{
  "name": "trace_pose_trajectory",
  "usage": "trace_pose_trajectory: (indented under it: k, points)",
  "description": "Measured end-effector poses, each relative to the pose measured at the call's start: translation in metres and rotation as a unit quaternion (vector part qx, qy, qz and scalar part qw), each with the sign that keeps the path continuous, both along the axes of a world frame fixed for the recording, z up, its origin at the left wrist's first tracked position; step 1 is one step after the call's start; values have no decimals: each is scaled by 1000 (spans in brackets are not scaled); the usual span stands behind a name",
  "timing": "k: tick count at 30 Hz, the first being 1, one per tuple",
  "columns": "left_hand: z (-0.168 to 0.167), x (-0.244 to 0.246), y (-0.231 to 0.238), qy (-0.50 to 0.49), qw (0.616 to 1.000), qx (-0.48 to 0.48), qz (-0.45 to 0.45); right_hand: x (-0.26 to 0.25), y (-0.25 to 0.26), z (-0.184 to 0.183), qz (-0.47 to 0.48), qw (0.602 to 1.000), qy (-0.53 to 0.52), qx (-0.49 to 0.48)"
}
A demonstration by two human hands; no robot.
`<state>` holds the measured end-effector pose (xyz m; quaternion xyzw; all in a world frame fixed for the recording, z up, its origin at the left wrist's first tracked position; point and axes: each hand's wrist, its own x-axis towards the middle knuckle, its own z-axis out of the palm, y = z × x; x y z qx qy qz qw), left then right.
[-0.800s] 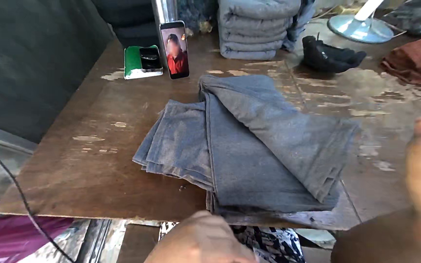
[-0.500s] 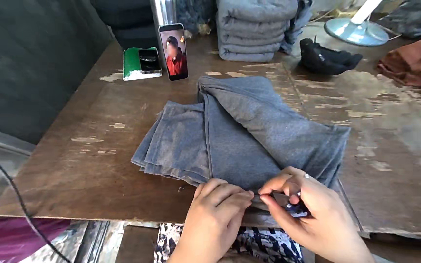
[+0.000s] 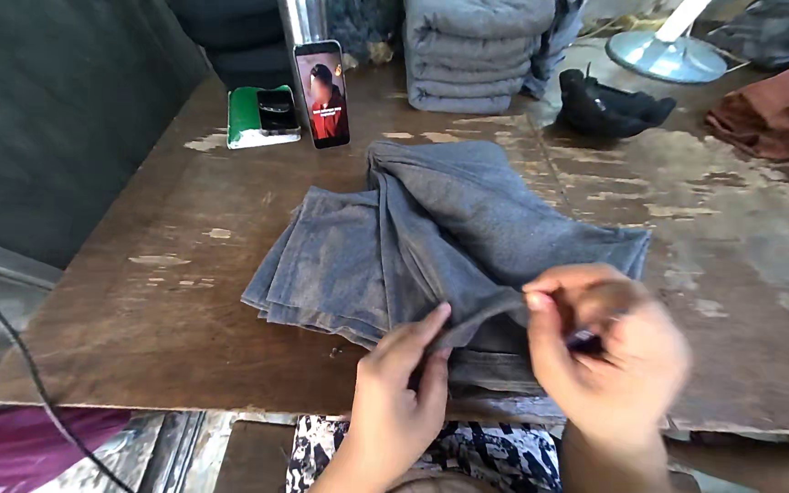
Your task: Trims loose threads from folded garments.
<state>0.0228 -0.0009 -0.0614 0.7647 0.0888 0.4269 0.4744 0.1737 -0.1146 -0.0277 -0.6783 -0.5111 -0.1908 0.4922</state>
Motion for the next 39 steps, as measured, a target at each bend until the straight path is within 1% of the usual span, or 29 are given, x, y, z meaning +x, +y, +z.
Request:
trace_pose_trajectory:
  k: [1,2,3,4,5,6,7,8,10,13,15,17,20,24,27,32,39]
  points:
    - [3,1,1,-33,993,-102,-56,0,5,-5,-17,999,-17,-46]
    - [6,1,2,-68,968,-213,-112,-1,9,-9,-26,995,-25,-88]
    - [7,1,3,-105,930,-315,-157,-2,10,-13,-25,993,-22,-112]
    - [7,3,4,-139,891,-390,-186,-2,8,-14,-14,993,-8,-114]
    - [7,3,3,-166,861,-435,-202,-1,5,-15,4,994,11,-106]
    - [4,4,1,-189,846,-452,-211,0,1,-16,29,995,35,-93]
    - [1,4,-1,-210,841,-448,-218,1,-3,-16,54,994,57,-82]
    - [-2,3,-3,-224,846,-430,-221,1,-6,-15,80,991,82,-70]
    - [-6,4,-7,-228,877,-368,-208,-1,-13,-14,125,983,123,-56]
    - [-8,10,-14,-210,925,-291,-125,-8,-19,-14,157,976,144,-55]
    - [-8,14,-18,-201,939,-270,-72,-14,-22,-15,152,978,129,-69]
    - [-8,14,-19,-199,943,-261,-58,-17,-24,-16,130,982,97,-96]
    - [-7,9,-18,-193,940,-272,-75,-19,-29,-17,103,984,63,-134]
    - [-5,0,-16,-199,915,-327,-128,-26,-33,-17,62,982,15,-175]
    - [-5,-2,-16,-207,906,-336,-153,-31,-32,-18,33,983,-9,-183]
    - [-4,-3,-17,-200,915,-314,-157,-40,-22,-15,-12,981,-32,-192]
    - [-2,-4,-20,-181,928,-299,-129,-45,-14,-14,-27,981,-46,-189]
